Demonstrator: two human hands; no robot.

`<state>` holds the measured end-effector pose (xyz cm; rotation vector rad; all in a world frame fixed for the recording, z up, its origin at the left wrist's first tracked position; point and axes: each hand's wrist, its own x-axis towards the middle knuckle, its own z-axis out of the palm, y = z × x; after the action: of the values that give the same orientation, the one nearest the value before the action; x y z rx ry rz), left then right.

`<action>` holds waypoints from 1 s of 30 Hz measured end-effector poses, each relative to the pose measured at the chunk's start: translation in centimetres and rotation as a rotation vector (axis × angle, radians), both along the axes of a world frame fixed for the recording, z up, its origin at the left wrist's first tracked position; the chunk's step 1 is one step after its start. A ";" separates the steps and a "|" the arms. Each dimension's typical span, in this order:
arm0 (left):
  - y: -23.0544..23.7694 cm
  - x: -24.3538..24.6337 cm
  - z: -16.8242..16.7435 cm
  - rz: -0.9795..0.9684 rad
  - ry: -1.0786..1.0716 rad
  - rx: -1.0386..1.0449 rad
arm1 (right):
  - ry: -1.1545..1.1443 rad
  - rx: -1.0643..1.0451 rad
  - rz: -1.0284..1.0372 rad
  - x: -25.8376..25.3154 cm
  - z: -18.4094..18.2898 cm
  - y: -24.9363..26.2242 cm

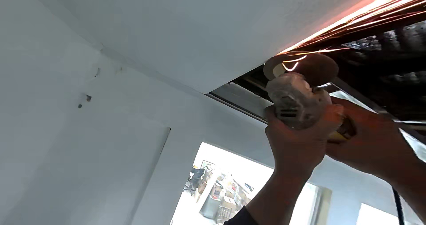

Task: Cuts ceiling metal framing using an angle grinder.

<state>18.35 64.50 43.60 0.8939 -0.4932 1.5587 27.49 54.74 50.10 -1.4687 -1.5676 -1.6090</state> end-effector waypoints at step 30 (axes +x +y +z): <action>-0.1 -0.2 0.2 0.005 0.048 -0.002 | 0.056 0.018 -0.058 0.2 0.0 -0.3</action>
<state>18.17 64.36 43.80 0.9290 -0.4555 1.5386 27.67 54.46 50.14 -1.5492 -1.4885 -1.5956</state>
